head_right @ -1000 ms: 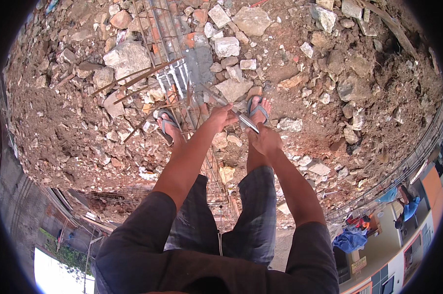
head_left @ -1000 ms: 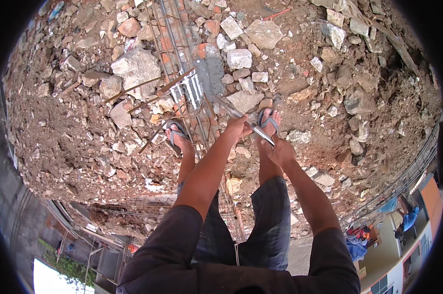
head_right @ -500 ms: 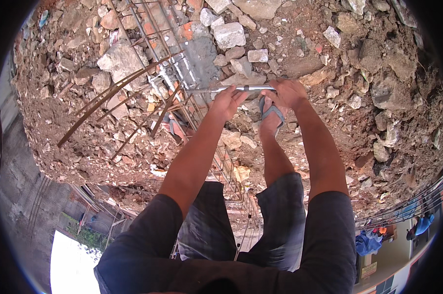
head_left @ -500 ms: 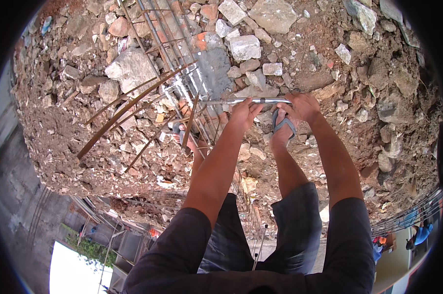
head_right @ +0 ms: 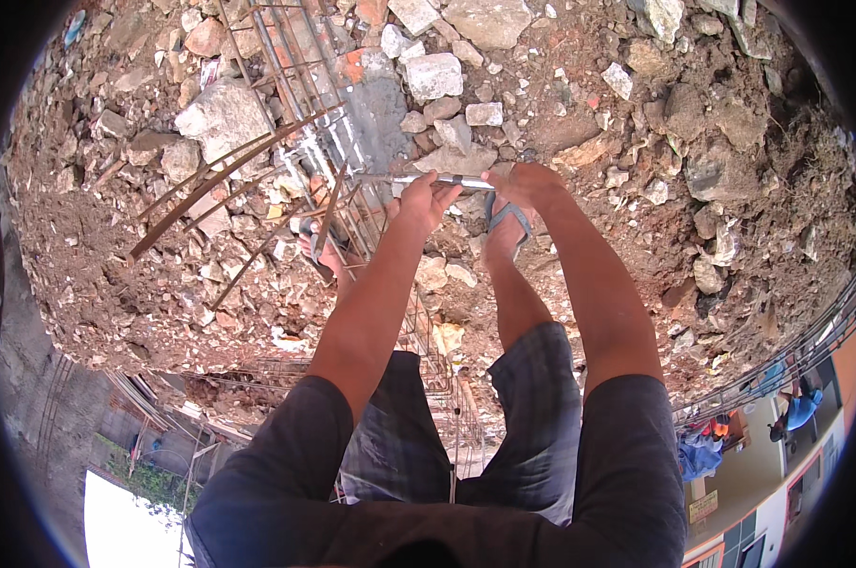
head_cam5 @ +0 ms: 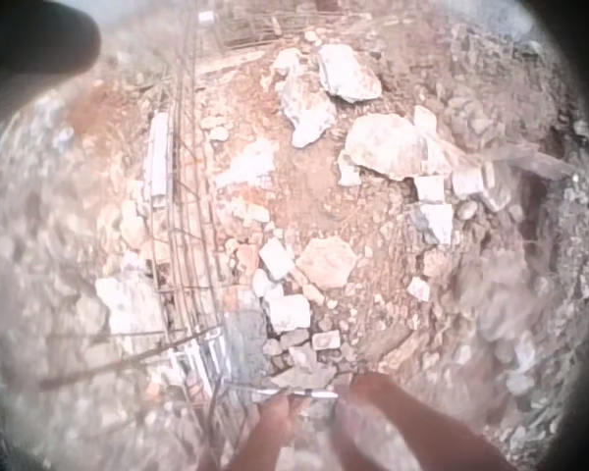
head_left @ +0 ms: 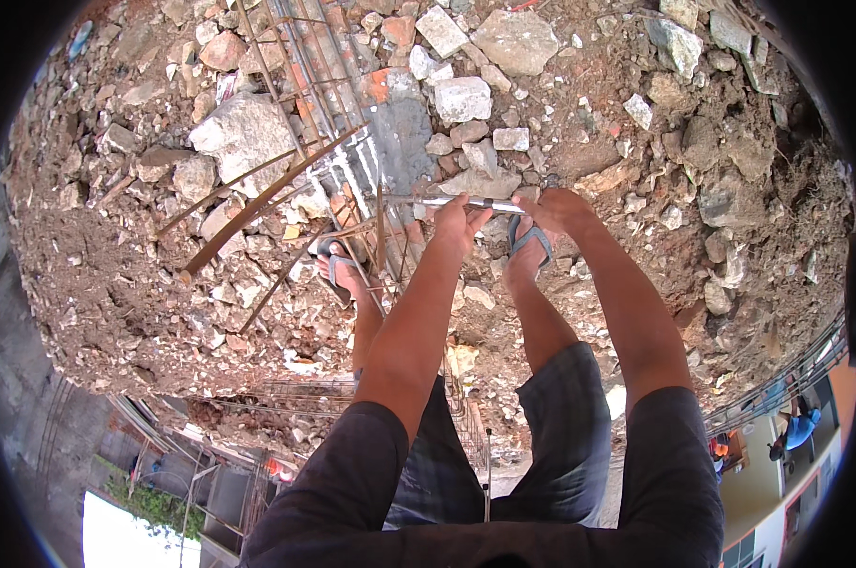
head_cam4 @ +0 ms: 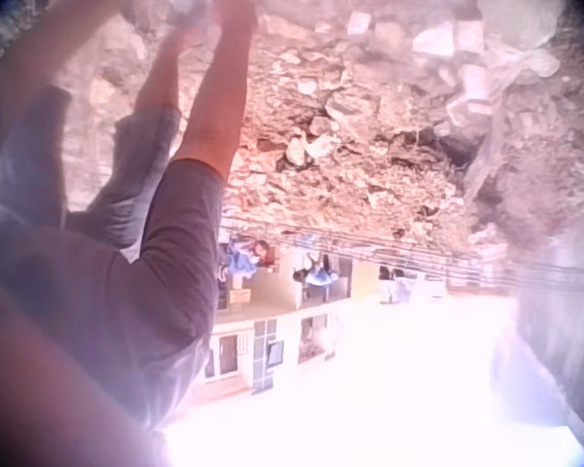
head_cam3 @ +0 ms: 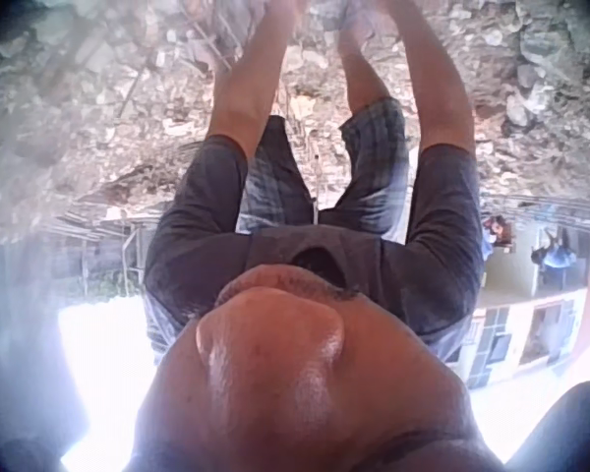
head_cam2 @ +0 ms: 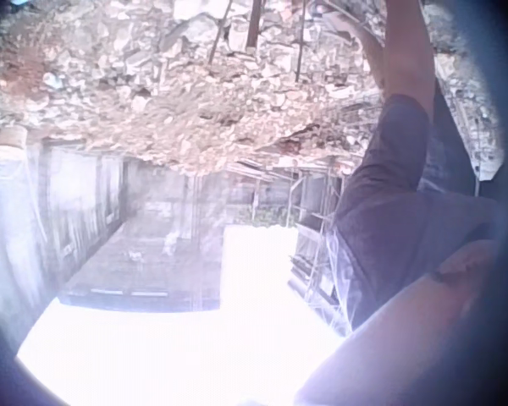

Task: The person lifts and positions a vertical rebar cage with assistance from another worker, then uses a metal bar to adjust and align horizontal rebar elements on the ground. The person repeatedly strikes and shifts the rebar to align it with the cage structure.

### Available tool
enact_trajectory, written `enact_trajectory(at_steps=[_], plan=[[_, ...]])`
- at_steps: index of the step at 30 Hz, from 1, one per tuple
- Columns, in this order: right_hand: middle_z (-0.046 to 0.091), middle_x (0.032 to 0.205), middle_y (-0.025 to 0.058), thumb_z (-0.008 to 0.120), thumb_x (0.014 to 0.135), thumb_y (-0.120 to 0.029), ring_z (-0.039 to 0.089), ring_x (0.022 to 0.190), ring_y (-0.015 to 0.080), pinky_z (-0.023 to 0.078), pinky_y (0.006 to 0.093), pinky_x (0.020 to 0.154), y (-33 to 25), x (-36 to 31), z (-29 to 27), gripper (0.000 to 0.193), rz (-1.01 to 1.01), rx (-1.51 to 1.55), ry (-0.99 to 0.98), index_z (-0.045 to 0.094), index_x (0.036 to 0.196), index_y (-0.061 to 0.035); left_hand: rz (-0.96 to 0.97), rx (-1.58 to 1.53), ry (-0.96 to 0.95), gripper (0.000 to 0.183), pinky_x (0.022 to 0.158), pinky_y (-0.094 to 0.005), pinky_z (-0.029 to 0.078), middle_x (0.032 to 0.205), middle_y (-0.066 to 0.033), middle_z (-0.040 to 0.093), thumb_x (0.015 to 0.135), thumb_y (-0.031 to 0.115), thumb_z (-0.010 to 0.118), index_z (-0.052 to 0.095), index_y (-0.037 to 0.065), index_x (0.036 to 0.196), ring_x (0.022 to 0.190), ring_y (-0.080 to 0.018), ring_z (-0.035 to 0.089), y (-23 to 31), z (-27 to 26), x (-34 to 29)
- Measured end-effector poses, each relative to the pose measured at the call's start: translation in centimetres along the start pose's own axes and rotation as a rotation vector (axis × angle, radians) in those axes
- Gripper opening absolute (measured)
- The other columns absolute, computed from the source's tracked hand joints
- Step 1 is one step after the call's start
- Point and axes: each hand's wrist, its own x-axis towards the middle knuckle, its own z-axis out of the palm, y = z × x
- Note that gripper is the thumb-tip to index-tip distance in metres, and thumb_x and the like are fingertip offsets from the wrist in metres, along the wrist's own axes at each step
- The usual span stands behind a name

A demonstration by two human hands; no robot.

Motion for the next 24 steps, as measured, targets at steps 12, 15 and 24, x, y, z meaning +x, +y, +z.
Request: enact_trajectory(at_steps=[12,15,24], plan=[[0.068,0.126,0.0261,0.033,0.093,-0.084,0.063,0.124,0.0404,0.046,0.0496,0.108,-4.0,-4.4,4.7,0.096,0.19,0.06,0.092,0.071,0.127,-0.0029,-0.094,0.077,-0.122,0.029,0.087,-0.0409,0.065,0.113,-0.017,0.06,0.108,0.023,0.049,0.047,0.0,0.126,0.103,-0.0305,0.067,-0.2,-4.3,-0.5],[0.069,0.123,0.0268,0.032,0.093,-0.084,0.064,0.121,0.0413,0.047,0.0489,0.107,-3.1,-3.8,5.6,0.095,0.172,0.069,0.156,0.073,0.121,-0.002,-0.049,0.016,-0.058,0.023,0.072,-0.041,0.065,0.098,-0.0137,0.062,0.102,0.017,0.063,0.055,-0.002,0.113,0.076,-0.0246,0.066,-0.4,-3.5,-0.6],[0.073,0.109,0.0252,0.029,0.09,-0.088,0.071,0.107,0.0387,0.056,0.0484,0.094,-2.3,-0.6,0.6,0.091,0.14,-0.275,0.304,0.077,0.114,-0.0142,-0.168,-0.167,-0.103,0.033,0.077,-0.0439,0.064,0.11,-0.0143,0.061,0.099,0.028,0.072,0.058,0.004,0.116,0.091,-0.03,0.068,-1.2,-1.9,5.9]])
